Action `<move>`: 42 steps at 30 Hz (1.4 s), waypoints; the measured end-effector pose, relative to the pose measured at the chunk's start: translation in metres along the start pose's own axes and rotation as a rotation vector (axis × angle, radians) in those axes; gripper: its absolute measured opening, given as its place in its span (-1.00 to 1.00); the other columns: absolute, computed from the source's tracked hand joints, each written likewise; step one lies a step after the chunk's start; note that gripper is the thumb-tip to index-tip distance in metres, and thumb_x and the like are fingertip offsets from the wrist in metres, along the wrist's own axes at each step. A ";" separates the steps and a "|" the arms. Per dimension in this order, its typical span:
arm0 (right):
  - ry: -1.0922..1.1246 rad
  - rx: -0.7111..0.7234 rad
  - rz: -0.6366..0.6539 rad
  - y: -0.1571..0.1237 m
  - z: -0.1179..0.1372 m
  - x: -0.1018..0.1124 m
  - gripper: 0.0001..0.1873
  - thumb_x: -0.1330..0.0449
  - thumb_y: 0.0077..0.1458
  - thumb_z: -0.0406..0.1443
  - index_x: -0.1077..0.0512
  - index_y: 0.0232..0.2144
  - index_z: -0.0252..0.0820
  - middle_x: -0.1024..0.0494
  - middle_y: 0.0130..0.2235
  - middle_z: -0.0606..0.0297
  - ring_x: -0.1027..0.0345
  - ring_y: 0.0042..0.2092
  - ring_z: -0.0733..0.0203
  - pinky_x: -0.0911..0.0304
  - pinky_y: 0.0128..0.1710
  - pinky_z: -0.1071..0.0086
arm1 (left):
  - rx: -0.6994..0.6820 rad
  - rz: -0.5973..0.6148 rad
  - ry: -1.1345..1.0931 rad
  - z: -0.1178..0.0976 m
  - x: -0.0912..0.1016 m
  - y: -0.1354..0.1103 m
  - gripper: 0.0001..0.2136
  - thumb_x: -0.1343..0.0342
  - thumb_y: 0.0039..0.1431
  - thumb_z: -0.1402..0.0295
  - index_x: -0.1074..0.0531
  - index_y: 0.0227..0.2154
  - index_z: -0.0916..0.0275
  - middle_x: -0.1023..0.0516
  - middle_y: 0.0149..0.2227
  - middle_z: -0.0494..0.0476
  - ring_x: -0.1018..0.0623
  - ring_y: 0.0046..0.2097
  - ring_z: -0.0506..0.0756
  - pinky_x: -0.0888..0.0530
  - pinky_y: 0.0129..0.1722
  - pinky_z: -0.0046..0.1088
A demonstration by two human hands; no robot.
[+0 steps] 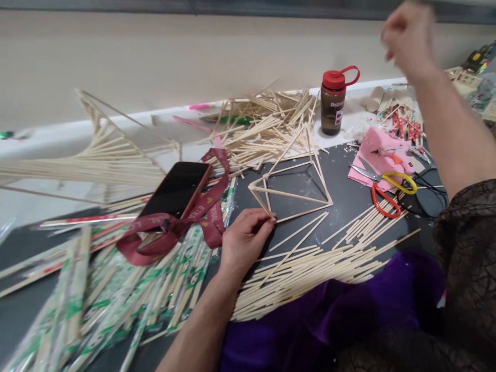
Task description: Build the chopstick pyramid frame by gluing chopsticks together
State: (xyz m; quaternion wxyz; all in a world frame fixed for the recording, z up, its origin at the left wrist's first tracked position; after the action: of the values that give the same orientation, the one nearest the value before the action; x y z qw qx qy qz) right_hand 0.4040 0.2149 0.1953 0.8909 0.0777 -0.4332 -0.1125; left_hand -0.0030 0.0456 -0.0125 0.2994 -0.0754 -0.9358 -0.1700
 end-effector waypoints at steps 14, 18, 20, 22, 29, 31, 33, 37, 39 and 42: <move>0.014 0.010 -0.308 -0.052 -0.012 -0.002 -0.84 -0.18 0.07 -0.46 -0.48 -0.53 -0.29 -0.38 -0.61 0.42 -0.19 -0.63 0.44 -0.03 -0.58 0.48 | -0.033 0.009 0.009 0.001 -0.001 -0.001 -0.83 -0.16 0.18 0.23 -0.54 -0.44 0.16 -0.62 -0.32 0.09 -0.59 -0.22 0.10 -0.54 -0.17 -0.38; 0.091 0.086 -0.262 -0.092 0.001 -0.016 -0.82 -0.17 0.11 -0.40 -0.45 -0.53 -0.23 -0.43 -0.56 0.37 -0.20 -0.61 0.41 -0.09 -0.58 0.45 | -0.036 0.013 0.020 0.000 -0.001 0.001 -0.84 -0.15 0.18 0.23 -0.54 -0.43 0.16 -0.62 -0.31 0.09 -0.59 -0.24 0.09 -0.54 -0.18 -0.39; 0.054 0.069 -0.181 -0.107 -0.004 -0.032 -0.80 -0.19 0.09 -0.44 -0.44 -0.55 -0.22 -0.43 -0.58 0.37 -0.24 -0.59 0.39 -0.17 -0.52 0.43 | -0.028 0.012 0.030 0.000 -0.002 0.001 -0.84 -0.14 0.18 0.23 -0.55 -0.42 0.16 -0.62 -0.30 0.08 -0.59 -0.24 0.10 -0.54 -0.17 -0.39; -0.003 0.035 -0.111 -0.116 -0.014 -0.046 -0.80 -0.19 0.10 -0.46 -0.44 -0.55 -0.21 -0.45 -0.57 0.36 -0.26 -0.56 0.37 -0.26 -0.43 0.40 | -0.021 0.010 0.041 0.000 -0.002 0.001 -0.83 -0.14 0.18 0.22 -0.55 -0.42 0.16 -0.62 -0.30 0.09 -0.59 -0.23 0.10 -0.55 -0.16 -0.39; -0.134 -0.001 -0.018 -0.122 -0.045 -0.057 -0.85 -0.15 0.05 -0.35 -0.54 -0.44 -0.19 -0.57 -0.49 0.27 -0.40 -0.51 0.25 -0.31 -0.44 0.37 | -0.001 0.020 0.035 0.000 -0.004 0.002 -0.80 -0.12 0.18 0.21 -0.56 -0.41 0.18 -0.63 -0.28 0.10 -0.59 -0.23 0.09 -0.54 -0.16 -0.40; -0.228 0.018 0.016 -0.121 -0.047 -0.061 -0.80 -0.13 0.05 -0.36 -0.58 -0.40 -0.22 -0.59 -0.47 0.25 -0.45 -0.45 0.21 -0.29 -0.40 0.37 | -0.012 0.014 0.040 0.000 -0.004 0.002 -0.80 -0.11 0.19 0.21 -0.56 -0.41 0.18 -0.63 -0.29 0.10 -0.59 -0.23 0.09 -0.54 -0.16 -0.41; -0.391 0.031 0.074 -0.117 -0.050 -0.069 -0.74 -0.10 0.07 -0.38 -0.61 -0.33 -0.23 -0.63 -0.39 0.23 -0.50 -0.35 0.18 -0.27 -0.34 0.37 | -0.020 0.010 0.049 0.001 -0.004 0.002 -0.80 -0.11 0.19 0.22 -0.56 -0.41 0.18 -0.63 -0.30 0.10 -0.59 -0.22 0.09 -0.54 -0.16 -0.40; -0.640 0.020 0.224 -0.109 -0.061 -0.096 -0.65 -0.06 0.13 -0.38 -0.64 -0.21 -0.16 -0.68 -0.19 0.22 -0.51 -0.15 0.12 -0.22 -0.26 0.36 | -0.037 0.010 0.053 0.001 -0.004 0.001 -0.81 -0.12 0.19 0.23 -0.56 -0.40 0.19 -0.63 -0.29 0.11 -0.59 -0.22 0.10 -0.53 -0.15 -0.39; -0.673 0.018 0.272 -0.106 -0.065 -0.109 -0.65 -0.07 0.14 -0.36 -0.64 -0.19 -0.10 -0.67 -0.11 0.25 -0.50 -0.09 0.10 -0.21 -0.25 0.36 | -0.042 0.010 0.050 0.001 -0.003 0.000 -0.81 -0.12 0.19 0.23 -0.56 -0.39 0.20 -0.63 -0.29 0.11 -0.59 -0.22 0.10 -0.53 -0.16 -0.39; -0.739 -0.007 0.344 -0.105 -0.069 -0.122 -0.66 -0.10 0.15 -0.33 -0.64 -0.16 -0.05 -0.66 -0.05 0.24 -0.49 -0.08 0.07 -0.21 -0.26 0.36 | -0.045 0.008 0.041 0.002 -0.003 -0.001 -0.81 -0.12 0.20 0.23 -0.56 -0.38 0.20 -0.63 -0.28 0.11 -0.60 -0.21 0.10 -0.53 -0.17 -0.40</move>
State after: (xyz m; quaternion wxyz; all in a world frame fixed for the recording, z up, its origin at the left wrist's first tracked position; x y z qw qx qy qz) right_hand 0.3717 0.1497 0.0364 0.6812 -0.0446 -0.7306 0.0163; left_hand -0.0016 0.0455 -0.0157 0.3173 -0.0823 -0.9251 -0.1915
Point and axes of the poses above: each hand's wrist, its own y-axis towards the middle knuckle, its own x-axis out of the back of the hand, z = x × y, the point moved 5 cm from there along y, towards the middle knuckle
